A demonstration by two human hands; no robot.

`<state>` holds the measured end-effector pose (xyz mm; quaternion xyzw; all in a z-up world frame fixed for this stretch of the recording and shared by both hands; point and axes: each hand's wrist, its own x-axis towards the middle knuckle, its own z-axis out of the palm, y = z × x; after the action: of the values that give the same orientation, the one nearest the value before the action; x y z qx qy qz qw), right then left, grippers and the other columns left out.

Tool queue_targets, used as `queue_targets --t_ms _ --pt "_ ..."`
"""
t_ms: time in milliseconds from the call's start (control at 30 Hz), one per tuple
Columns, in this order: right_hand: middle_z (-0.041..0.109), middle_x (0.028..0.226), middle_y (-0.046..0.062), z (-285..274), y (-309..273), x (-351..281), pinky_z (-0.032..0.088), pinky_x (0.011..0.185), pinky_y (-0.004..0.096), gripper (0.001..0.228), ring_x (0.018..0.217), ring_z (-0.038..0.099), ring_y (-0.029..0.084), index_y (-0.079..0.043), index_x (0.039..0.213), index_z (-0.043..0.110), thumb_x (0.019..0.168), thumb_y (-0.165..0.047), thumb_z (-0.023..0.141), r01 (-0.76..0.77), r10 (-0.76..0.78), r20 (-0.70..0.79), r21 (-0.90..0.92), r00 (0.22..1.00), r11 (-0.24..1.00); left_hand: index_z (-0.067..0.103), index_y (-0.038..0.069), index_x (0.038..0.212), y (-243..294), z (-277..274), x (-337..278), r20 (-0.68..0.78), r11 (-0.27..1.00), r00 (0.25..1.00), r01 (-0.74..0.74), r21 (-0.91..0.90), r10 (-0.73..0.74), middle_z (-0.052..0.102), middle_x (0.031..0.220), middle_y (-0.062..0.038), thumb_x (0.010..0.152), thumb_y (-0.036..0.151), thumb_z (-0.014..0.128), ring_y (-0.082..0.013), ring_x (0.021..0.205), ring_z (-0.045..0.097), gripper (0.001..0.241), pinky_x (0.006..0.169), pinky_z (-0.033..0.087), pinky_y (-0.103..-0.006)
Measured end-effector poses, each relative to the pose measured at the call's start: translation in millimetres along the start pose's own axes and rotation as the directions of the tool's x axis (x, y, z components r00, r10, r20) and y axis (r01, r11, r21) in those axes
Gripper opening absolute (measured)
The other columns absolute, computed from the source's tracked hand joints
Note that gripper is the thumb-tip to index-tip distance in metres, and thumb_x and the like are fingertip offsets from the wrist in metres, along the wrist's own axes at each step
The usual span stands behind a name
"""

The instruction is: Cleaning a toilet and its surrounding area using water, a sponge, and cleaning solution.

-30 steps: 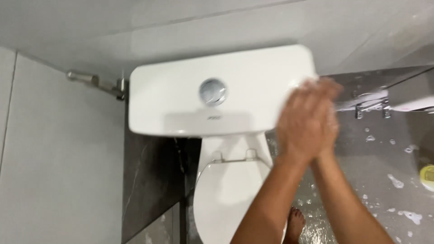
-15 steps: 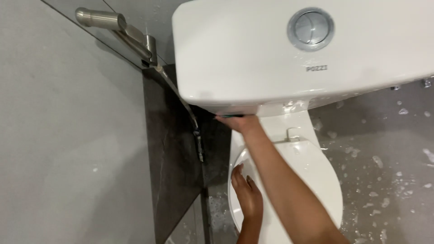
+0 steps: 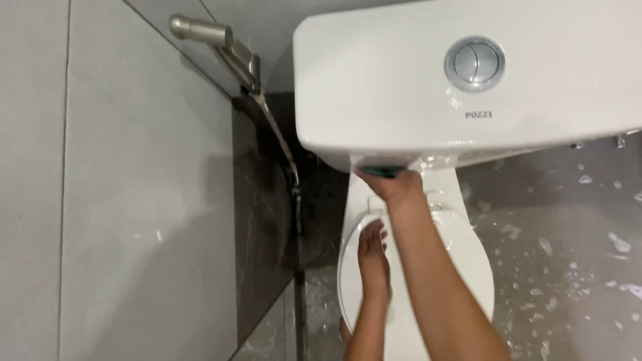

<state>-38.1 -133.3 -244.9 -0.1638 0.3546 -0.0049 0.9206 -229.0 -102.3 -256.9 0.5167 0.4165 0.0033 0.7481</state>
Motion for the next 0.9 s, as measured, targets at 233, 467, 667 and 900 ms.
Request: queue_targets --t_ms 233,467,667,900 --pt "0.057 0.141 0.016 7 -116 -36 0.042 0.117 0.043 0.051 0.129 0.055 0.03 0.004 0.137 0.048 0.095 -0.023 0.058 -0.093 0.46 0.185 -0.85 0.868 0.519 0.02 0.019 0.162 84 121 -3 0.303 0.933 0.931 0.279 -0.226 -0.205 0.03 0.167 -0.005 0.103 0.06 0.031 -0.0194 0.152 0.029 0.073 0.124 0.021 -0.0396" --pt "0.073 0.132 0.013 100 -217 -136 0.047 0.111 0.045 0.041 0.125 0.066 0.026 -0.011 0.13 0.072 0.099 -0.022 0.047 0.401 0.276 0.293 -0.728 0.915 -0.556 0.002 0.03 0.164 108 187 43 0.012 0.554 0.97 0.15 -0.819 -0.243 0.005 0.173 -0.002 0.09 0.078 0.015 -0.0264 0.157 0.014 0.089 0.119 0.003 -0.0574" --pt "0.034 0.168 0.007 202 -186 -102 0.021 0.123 0.051 0.058 0.152 0.026 0.028 -0.016 0.155 0.042 0.103 -0.041 0.043 0.78 0.648 0.71 0.228 0.276 -0.582 -0.011 0.034 0.162 196 123 42 -0.476 0.641 0.863 -0.464 -0.612 0.17 -0.009 0.173 -0.003 0.09 0.075 0.025 -0.0294 0.158 0.002 0.09 0.124 0.009 -0.0515" --pt "0.018 0.168 0.001 223 -161 -93 0.007 0.123 0.049 0.065 0.154 0.013 0.026 -0.025 0.162 0.025 0.104 -0.054 0.025 0.738 0.702 0.618 0.277 0.353 -0.615 -0.005 0.021 0.164 215 171 -1 -0.682 0.667 0.695 -0.622 -0.41 0.229 -0.009 0.174 -0.01 0.096 0.072 0.025 -0.0321 0.16 0.003 0.09 0.126 0.014 -0.0524"
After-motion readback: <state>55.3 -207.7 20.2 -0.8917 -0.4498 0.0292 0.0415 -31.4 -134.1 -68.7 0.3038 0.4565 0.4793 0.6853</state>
